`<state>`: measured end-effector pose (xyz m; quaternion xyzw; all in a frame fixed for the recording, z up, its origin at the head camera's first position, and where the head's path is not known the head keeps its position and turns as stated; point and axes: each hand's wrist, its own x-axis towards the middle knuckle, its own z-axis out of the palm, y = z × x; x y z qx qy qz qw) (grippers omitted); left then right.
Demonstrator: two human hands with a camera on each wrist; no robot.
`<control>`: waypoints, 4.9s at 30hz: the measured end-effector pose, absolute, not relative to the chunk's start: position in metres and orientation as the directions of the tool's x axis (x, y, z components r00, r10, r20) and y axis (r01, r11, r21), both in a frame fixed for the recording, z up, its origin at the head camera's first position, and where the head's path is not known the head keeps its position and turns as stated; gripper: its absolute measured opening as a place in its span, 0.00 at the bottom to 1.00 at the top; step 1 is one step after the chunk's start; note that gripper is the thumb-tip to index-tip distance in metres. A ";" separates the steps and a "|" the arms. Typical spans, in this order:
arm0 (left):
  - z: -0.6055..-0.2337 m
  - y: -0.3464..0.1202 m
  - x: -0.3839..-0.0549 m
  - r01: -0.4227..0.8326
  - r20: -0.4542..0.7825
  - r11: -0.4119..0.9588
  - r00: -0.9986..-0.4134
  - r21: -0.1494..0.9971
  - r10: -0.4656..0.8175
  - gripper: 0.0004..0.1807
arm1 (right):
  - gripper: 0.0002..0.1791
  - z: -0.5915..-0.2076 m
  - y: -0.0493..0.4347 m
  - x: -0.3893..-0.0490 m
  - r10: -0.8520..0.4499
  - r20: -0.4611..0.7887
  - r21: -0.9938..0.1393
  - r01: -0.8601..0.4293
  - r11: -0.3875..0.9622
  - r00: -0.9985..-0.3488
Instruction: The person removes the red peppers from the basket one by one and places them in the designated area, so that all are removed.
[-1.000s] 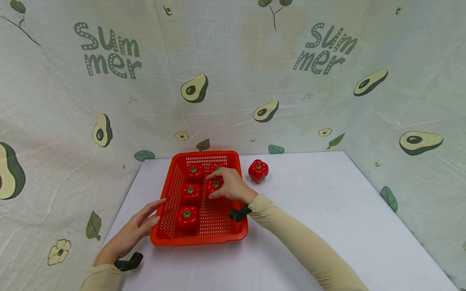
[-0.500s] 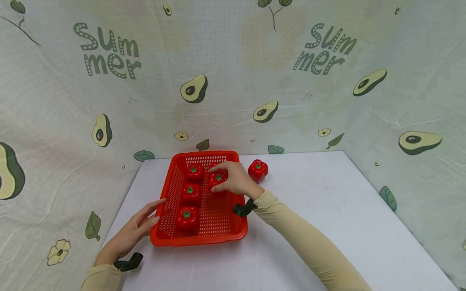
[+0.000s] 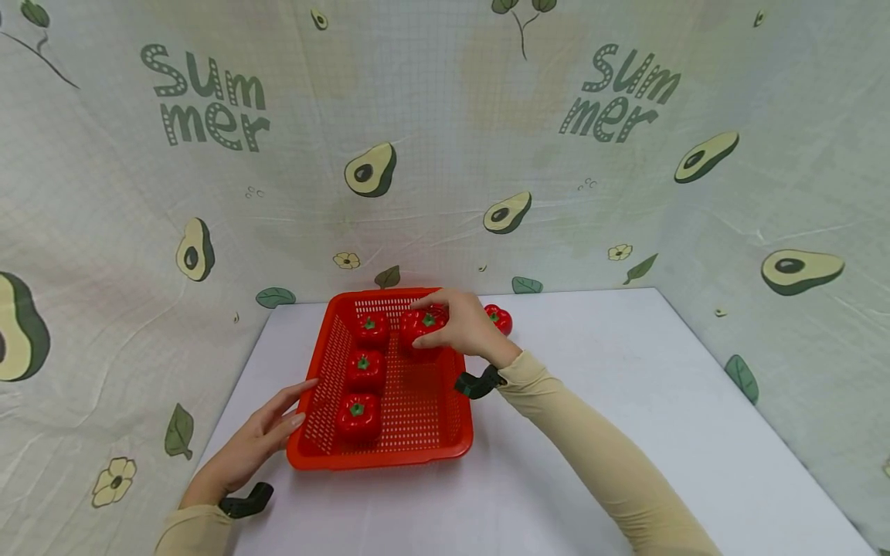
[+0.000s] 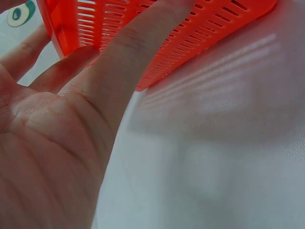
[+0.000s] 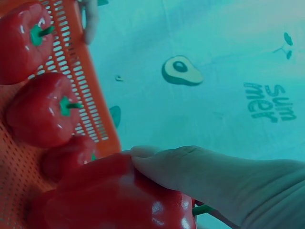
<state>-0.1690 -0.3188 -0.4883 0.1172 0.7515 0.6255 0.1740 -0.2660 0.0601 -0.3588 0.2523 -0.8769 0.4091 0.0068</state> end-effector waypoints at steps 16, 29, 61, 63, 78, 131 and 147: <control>-0.490 -0.317 -0.170 -0.057 -0.135 0.211 -0.916 0.976 0.377 0.30 | 0.29 -0.345 0.091 -0.273 -0.363 0.245 -0.736 -0.416 0.534 -0.899; -0.490 -0.316 -0.169 -0.072 -0.155 0.241 -0.926 0.968 0.345 0.30 | 0.29 -0.341 0.116 -0.280 -0.288 0.201 -0.784 -0.330 0.526 -0.936; -0.491 -0.319 -0.170 -0.038 -0.116 0.203 -0.913 0.979 0.392 0.30 | 0.31 -0.361 0.186 -0.307 -0.131 0.186 -0.762 -0.228 0.606 -0.974; -0.491 -0.319 -0.170 -0.043 -0.121 0.204 -0.913 0.978 0.389 0.30 | 0.31 -0.363 0.190 -0.308 -0.128 0.187 -0.759 -0.226 0.610 -0.974; -0.490 -0.318 -0.170 -0.046 -0.127 0.218 -0.919 0.975 0.372 0.30 | 0.33 -0.388 0.216 -0.319 -0.091 0.150 -0.744 -0.173 0.645 -0.984; -0.492 -0.315 -0.171 -0.055 -0.132 0.222 -0.927 0.974 0.352 0.29 | 0.34 -0.456 0.237 -0.339 -0.040 0.033 -0.745 -0.051 0.665 -0.999; -0.492 -0.315 -0.172 -0.063 -0.136 0.209 -0.924 0.976 0.358 0.29 | 0.33 -0.460 0.235 -0.339 -0.066 0.083 -0.712 -0.106 0.694 -0.994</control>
